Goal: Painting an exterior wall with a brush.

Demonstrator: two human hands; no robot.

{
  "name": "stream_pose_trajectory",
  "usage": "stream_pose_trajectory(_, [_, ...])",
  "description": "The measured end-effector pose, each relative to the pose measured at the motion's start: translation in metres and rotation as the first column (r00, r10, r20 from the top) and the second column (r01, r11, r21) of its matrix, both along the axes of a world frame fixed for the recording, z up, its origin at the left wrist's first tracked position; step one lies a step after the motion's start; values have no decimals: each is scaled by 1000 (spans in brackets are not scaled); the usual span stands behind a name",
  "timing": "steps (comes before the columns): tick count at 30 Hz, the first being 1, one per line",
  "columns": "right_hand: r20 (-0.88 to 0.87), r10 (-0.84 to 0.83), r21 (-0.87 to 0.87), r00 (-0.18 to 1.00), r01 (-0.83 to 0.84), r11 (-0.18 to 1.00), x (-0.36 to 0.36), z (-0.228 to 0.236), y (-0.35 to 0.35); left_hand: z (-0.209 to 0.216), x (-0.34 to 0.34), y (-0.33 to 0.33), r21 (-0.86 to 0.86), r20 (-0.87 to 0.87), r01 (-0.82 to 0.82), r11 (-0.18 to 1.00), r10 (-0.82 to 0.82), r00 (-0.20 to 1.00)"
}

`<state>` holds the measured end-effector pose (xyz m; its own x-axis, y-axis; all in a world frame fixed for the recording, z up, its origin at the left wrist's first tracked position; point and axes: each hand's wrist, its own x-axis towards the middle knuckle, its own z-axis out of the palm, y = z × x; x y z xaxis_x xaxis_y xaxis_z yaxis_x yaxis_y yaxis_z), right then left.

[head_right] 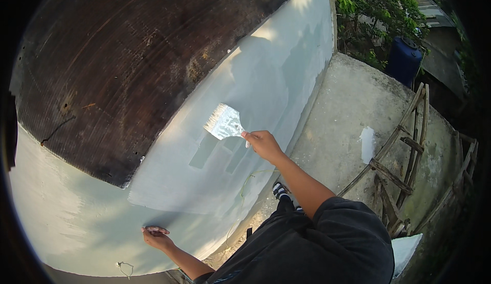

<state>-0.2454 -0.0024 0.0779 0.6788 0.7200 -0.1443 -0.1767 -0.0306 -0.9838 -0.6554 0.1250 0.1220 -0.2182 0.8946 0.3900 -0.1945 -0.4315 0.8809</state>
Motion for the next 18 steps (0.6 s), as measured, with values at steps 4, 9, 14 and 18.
stream_pose_trajectory(4, [-36, -41, 64, 999, 43, 997, 12, 15, -4, 2, 0, -3, -3, -25, -29, 1000, 29, 999])
stream_pose_trajectory(9, [54, -10, 139, 999, 2, 990, 29, 54, 13, -2, -2, 2, 12, -36, -5, 1000, 6, 999])
stream_pose_trajectory(14, [6, 7, 78, 1000, -7, 997, 18, 15, 21, -1, -3, 2, -5, -50, -18, 1000, 18, 999])
stream_pose_trajectory(18, [61, -38, -35, 997, 40, 999, 19, -19, 1, -1, -1, 1, -3, -64, -12, 1000, 12, 998])
